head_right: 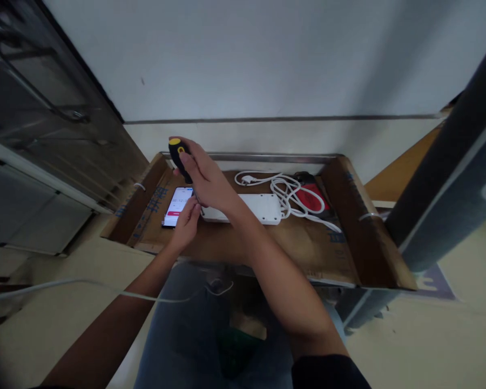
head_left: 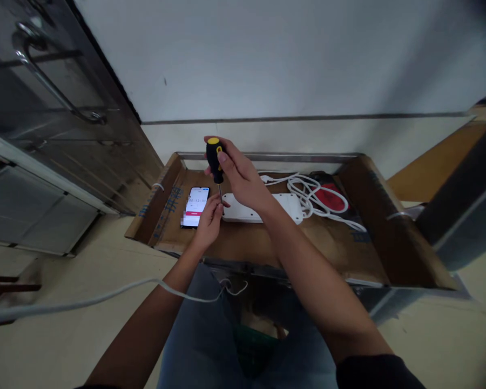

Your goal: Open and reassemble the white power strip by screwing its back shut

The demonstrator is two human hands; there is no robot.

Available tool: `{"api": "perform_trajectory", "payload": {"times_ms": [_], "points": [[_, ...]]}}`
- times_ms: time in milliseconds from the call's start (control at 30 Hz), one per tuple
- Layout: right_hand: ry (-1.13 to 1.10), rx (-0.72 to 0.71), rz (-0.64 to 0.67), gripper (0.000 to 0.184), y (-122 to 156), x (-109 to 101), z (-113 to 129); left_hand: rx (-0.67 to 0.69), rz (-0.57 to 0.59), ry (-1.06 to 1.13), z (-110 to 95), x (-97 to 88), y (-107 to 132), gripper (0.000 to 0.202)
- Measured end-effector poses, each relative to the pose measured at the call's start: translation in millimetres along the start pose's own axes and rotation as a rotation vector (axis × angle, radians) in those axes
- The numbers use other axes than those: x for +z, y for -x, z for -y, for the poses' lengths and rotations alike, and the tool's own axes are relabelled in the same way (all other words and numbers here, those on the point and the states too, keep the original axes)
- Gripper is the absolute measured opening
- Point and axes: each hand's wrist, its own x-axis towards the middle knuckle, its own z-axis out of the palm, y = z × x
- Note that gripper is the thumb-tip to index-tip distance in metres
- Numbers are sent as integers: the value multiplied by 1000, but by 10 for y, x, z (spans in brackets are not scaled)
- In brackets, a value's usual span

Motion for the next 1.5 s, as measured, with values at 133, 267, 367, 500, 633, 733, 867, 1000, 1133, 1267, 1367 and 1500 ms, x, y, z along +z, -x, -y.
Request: {"api": "perform_trajectory", "payload": {"times_ms": [133,267,367,500,633,733,867,1000,1133,1267,1367,1500], "points": [[-66,-31,37,68,-85,-17,-84,-5,-29,-28,-24,-4,23,43],[67,-66,82,64,-260,-159,-34,-13,-75,-30,-38,-5,54,40],[223,-46,300,55,-378,-317,128,-7,-120,-29,-48,-9,75,34],[451,-69,379,50,-438,-435,327,-6,-150,-43,-52,-16,94,27],[525,-57,292,48,-451,-387,364,-4,-184,-59,-62,-18,106,21],[528,-48,272,40,-432,-353,391,-3,-220,-70,-61,-2,108,17],[500,-107,344,38,-360,-367,502,17,-264,-87,-56,36,137,11],[534,-95,421,46,-316,-333,544,27,-286,-203,-86,62,250,23],[568,-141,392,26,-326,-262,506,-66,-250,-318,-120,81,364,55],[653,-154,312,24,-331,-294,537,-138,-200,-265,-127,104,372,45],[637,-153,373,30,-308,-368,616,-145,-175,-247,-136,121,349,37],[583,-146,410,37,-292,-406,649,-157,-183,-231,-148,127,333,31]]}}
